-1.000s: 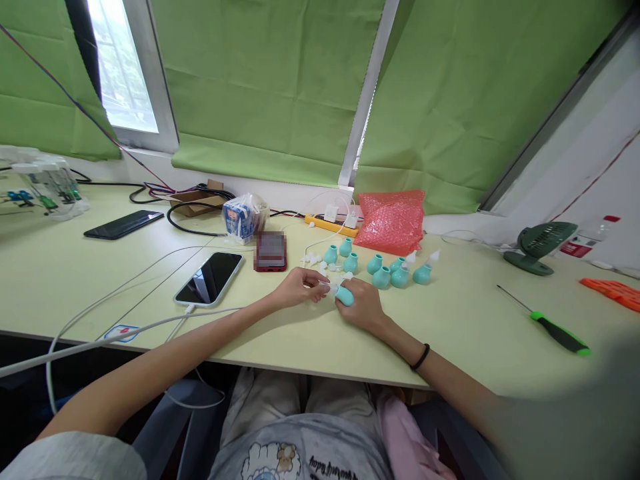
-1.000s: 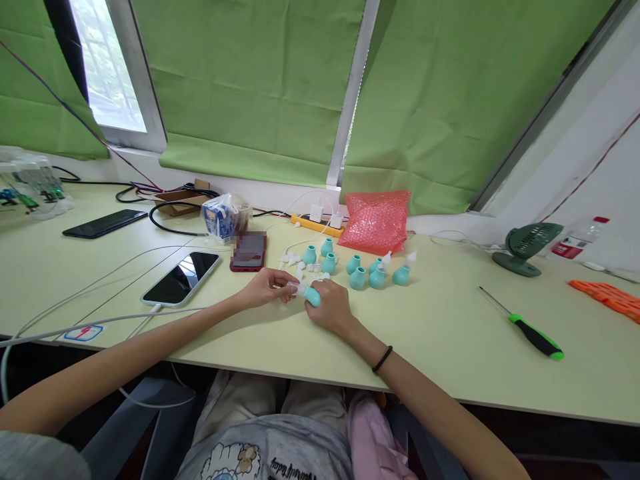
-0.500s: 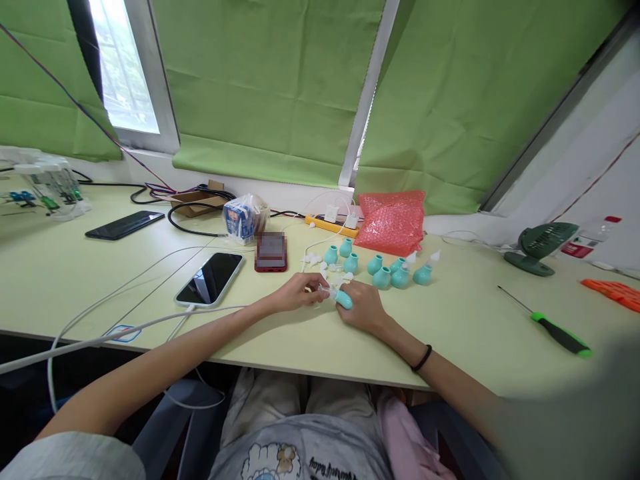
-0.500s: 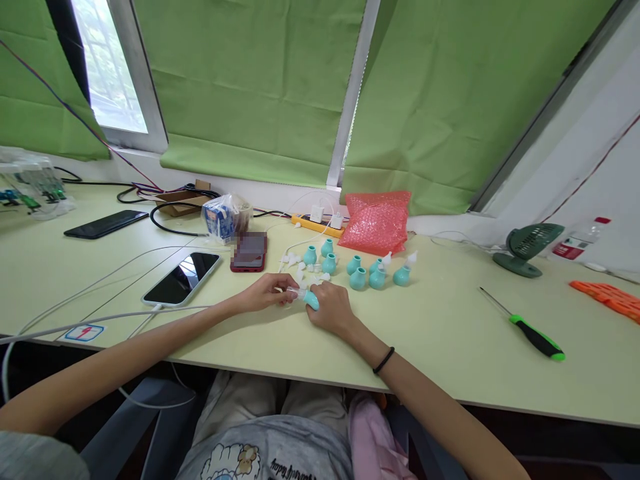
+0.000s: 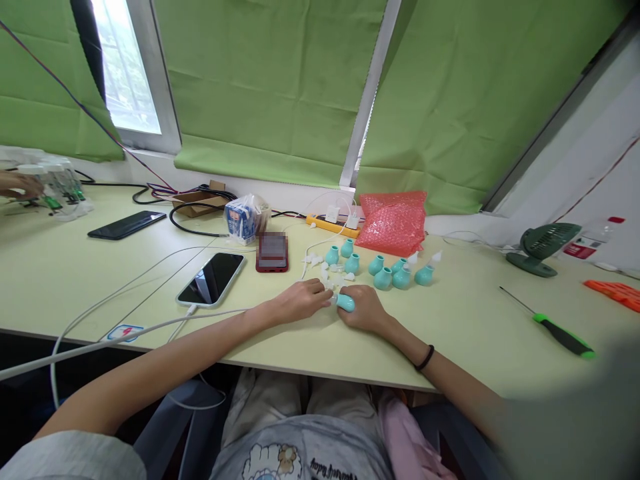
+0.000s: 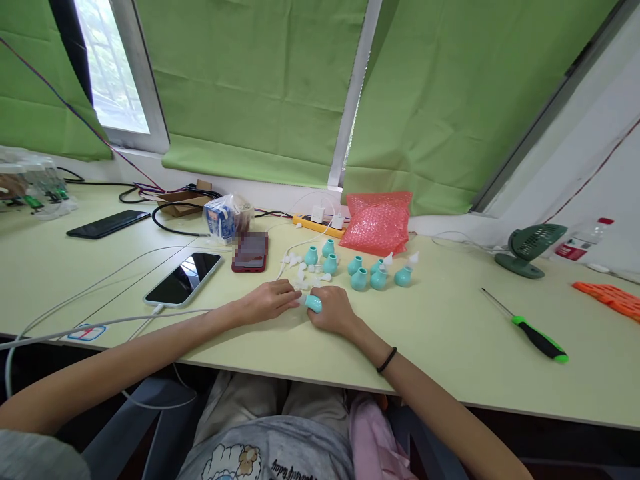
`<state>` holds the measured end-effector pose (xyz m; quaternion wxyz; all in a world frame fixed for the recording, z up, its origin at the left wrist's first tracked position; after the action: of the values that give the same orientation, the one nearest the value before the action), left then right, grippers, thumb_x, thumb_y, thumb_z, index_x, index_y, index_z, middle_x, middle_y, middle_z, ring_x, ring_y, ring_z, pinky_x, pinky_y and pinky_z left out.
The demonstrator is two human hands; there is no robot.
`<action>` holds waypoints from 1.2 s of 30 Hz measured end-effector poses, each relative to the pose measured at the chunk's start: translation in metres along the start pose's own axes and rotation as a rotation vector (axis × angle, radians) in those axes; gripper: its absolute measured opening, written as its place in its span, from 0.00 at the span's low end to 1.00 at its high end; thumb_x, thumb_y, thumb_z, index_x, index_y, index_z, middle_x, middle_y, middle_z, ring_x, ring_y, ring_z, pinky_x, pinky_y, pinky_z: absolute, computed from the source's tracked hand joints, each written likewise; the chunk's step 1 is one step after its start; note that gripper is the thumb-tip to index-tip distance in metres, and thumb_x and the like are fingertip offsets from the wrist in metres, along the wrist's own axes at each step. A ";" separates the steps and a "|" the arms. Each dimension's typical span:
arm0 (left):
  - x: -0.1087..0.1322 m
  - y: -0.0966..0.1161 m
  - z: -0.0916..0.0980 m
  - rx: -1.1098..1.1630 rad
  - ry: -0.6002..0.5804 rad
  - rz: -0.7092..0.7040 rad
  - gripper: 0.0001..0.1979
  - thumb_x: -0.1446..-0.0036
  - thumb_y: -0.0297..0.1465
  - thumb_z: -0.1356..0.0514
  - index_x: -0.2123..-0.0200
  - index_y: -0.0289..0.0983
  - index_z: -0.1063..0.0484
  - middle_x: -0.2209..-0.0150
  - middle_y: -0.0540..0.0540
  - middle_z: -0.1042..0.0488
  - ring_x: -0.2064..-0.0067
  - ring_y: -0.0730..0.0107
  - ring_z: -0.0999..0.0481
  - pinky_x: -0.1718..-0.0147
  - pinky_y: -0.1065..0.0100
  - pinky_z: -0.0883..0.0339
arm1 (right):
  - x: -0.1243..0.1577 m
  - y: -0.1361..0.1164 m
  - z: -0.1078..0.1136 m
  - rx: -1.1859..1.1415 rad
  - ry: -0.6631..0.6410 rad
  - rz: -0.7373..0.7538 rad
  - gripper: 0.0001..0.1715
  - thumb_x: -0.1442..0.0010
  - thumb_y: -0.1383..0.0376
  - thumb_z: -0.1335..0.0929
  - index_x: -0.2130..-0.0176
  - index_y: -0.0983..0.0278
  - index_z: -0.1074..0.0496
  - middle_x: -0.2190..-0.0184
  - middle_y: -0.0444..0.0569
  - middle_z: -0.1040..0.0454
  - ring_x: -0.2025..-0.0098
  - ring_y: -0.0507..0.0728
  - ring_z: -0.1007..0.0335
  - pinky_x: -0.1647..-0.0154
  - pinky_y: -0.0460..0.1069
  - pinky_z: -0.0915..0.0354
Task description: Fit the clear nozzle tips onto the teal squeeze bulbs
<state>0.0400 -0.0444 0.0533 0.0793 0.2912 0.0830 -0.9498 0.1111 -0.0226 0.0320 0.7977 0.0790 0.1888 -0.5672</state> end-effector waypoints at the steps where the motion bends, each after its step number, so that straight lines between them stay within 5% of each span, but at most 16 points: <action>1: 0.000 0.005 0.000 -0.054 0.004 -0.039 0.10 0.42 0.28 0.53 0.65 0.30 0.34 0.73 0.42 0.32 0.69 0.67 0.32 0.72 0.68 0.37 | 0.000 0.000 -0.001 -0.021 -0.007 0.000 0.04 0.58 0.66 0.38 0.79 0.65 0.36 0.81 0.48 0.32 0.77 0.53 0.39 0.77 0.45 0.51; 13: 0.010 0.060 0.013 -0.401 0.083 -0.466 0.04 0.46 0.21 0.49 0.66 0.29 0.36 0.79 0.47 0.35 0.76 0.71 0.34 0.81 0.70 0.41 | 0.002 -0.011 -0.004 -0.340 -0.205 0.098 0.11 0.61 0.68 0.38 0.85 0.65 0.48 0.86 0.38 0.51 0.80 0.47 0.55 0.80 0.43 0.54; 36: 0.012 0.064 0.011 -0.482 0.105 -0.482 0.05 0.46 0.21 0.50 0.64 0.31 0.38 0.77 0.46 0.33 0.72 0.70 0.32 0.77 0.70 0.36 | 0.002 -0.010 -0.016 -0.654 -0.399 0.060 0.10 0.62 0.68 0.36 0.85 0.66 0.45 0.85 0.37 0.52 0.80 0.46 0.55 0.81 0.42 0.53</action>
<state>0.0365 -0.1101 0.0483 -0.0853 0.2847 0.3754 -0.8779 0.0990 -0.0219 0.0174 0.8182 -0.2861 0.1986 -0.4575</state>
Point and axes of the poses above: each hand's wrist, its own x-axis away from the middle knuckle, its own z-axis out of the back of the hand, y = z × x, the point moved 10 cm from there along -x, towards the middle knuckle
